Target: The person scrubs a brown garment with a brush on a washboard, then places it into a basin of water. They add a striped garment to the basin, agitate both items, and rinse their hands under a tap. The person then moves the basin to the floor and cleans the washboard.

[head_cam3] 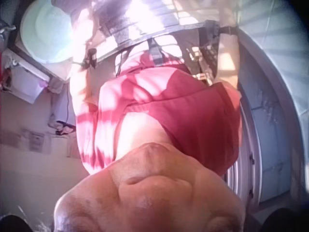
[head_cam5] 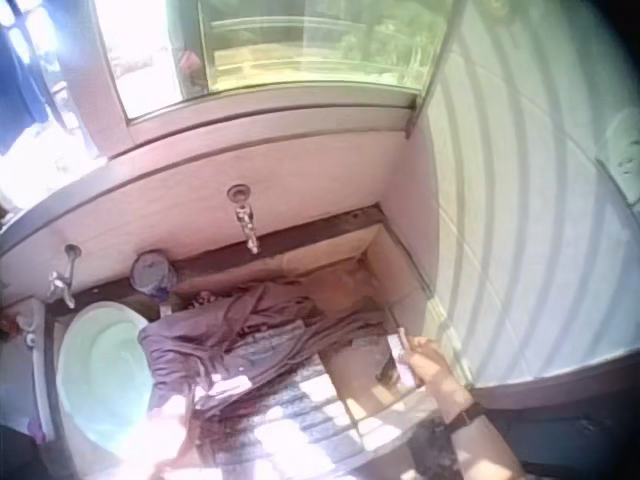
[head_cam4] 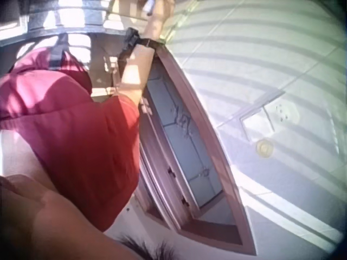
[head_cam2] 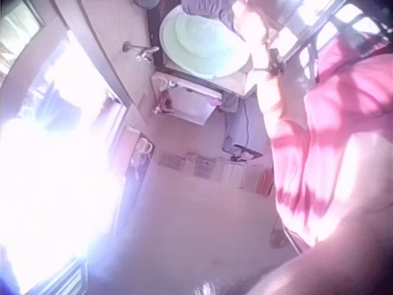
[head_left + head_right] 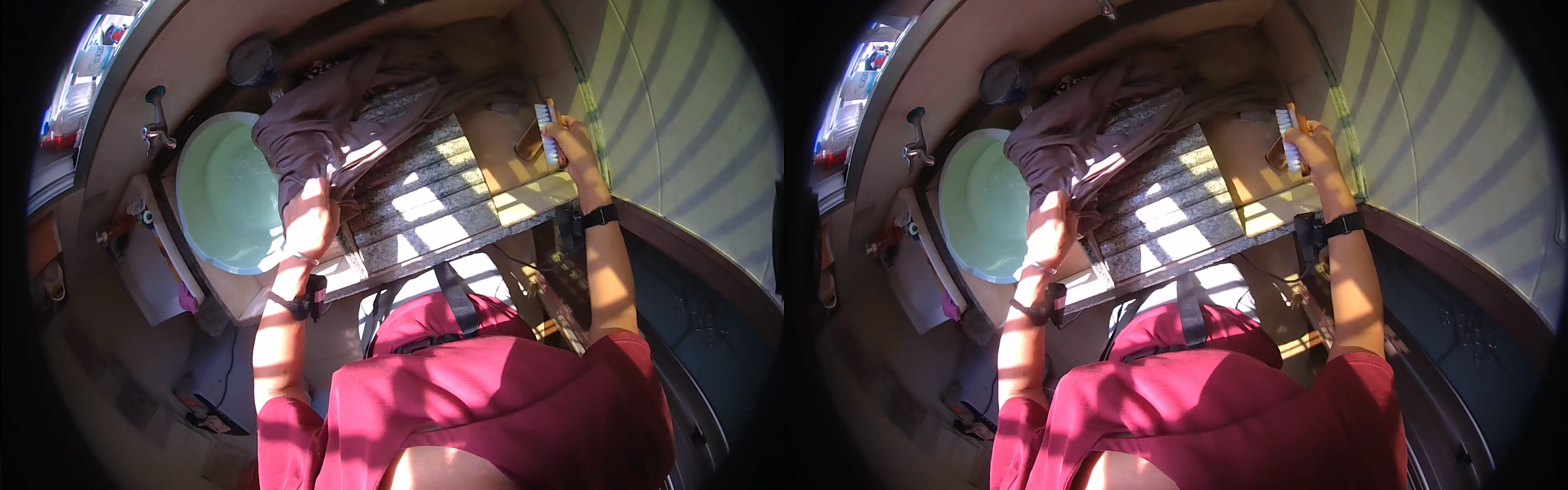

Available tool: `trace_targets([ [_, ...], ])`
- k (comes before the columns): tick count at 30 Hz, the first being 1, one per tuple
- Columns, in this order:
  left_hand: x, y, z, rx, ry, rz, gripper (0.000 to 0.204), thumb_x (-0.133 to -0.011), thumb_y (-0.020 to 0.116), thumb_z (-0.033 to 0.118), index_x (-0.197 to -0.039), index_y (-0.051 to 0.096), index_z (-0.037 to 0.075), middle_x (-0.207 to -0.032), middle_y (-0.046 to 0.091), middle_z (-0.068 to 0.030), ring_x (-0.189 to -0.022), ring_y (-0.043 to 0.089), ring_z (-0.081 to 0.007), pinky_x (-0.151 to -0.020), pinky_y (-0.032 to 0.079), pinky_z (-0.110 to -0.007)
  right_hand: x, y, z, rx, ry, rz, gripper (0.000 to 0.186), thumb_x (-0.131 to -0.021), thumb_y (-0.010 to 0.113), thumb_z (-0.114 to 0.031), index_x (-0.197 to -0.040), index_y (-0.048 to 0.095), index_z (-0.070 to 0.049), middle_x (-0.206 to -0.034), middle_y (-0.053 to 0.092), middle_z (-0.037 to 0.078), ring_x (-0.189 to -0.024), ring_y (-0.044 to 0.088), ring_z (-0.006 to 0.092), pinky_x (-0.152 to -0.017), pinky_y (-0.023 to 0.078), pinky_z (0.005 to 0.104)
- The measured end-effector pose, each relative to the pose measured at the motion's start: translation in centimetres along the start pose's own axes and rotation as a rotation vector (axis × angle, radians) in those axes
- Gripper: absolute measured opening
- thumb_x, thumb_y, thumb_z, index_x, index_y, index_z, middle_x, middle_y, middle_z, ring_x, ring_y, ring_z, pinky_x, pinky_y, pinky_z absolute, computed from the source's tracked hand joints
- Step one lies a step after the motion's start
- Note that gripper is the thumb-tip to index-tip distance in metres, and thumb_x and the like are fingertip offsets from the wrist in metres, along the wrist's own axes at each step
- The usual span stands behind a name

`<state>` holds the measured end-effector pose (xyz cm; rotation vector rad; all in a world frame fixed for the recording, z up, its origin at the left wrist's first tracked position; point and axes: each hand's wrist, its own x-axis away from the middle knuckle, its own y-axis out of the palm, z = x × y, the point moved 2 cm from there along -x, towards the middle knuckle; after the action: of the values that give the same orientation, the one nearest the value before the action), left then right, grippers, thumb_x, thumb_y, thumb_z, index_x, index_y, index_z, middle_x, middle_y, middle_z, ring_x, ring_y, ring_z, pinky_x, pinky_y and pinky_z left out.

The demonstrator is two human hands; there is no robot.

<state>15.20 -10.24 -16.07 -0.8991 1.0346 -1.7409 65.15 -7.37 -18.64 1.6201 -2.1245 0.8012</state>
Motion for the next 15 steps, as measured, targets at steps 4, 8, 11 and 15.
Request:
trace_targets([
  [4, 4.1, -2.2, -3.2, -0.047, -0.147, -0.002, 0.012, -0.089, 0.06, -0.001, -0.098, 0.057, 0.006, -0.093, 0.064, -0.016, -0.08, 0.067, -0.0418, -0.068, 0.053, -0.05, -5.5, -0.7, 2.0, 0.001, 0.027, 0.091, 0.024, -0.082, 0.077, -0.011, -0.097, 0.063, 0.001, -0.08, 0.065, 0.007, -0.063, 0.064, 0.0155, -0.055, 0.05, 0.0319],
  [8, 5.6, -0.2, -2.0, 0.049, -0.258, -0.026, 0.008, -0.091, 0.061, 0.001, -0.098, 0.058, 0.005, -0.093, 0.063, -0.0167, -0.082, 0.065, -0.0427, -0.072, 0.053, -0.049, -8.7, 3.9, 1.5, -0.183, 0.143, -0.201, 0.017, -0.084, 0.077, -0.013, -0.09, 0.064, -0.003, -0.076, 0.063, 0.005, -0.06, 0.061, 0.0142, -0.052, 0.046, 0.0321],
  [11, 5.7, 0.7, -1.5, 0.107, -0.273, 0.036, 0.008, -0.09, 0.06, -0.001, -0.097, 0.058, 0.004, -0.094, 0.063, -0.0177, -0.081, 0.064, -0.0432, -0.072, 0.052, -0.049, -10.8, 7.3, 1.6, 0.17, 0.002, -0.282, 0.029, -0.081, 0.078, -0.02, -0.099, 0.07, 0.001, -0.101, 0.069, 0.01, -0.083, 0.067, 0.0161, -0.068, 0.052, 0.0301],
  [15, 5.9, 0.9, -1.2, 0.218, -0.342, 0.13, 0.016, -0.086, 0.058, -0.009, -0.099, 0.059, -0.001, -0.095, 0.06, -0.0209, -0.081, 0.062, -0.0407, -0.07, 0.051, -0.046, -13.3, 10.7, 3.1, 0.706, -0.569, -0.435, 0.042, -0.08, 0.076, -0.023, -0.114, 0.074, 0.002, -0.137, 0.065, 0.014, -0.116, 0.067, 0.0228, -0.094, 0.053, 0.0325],
])
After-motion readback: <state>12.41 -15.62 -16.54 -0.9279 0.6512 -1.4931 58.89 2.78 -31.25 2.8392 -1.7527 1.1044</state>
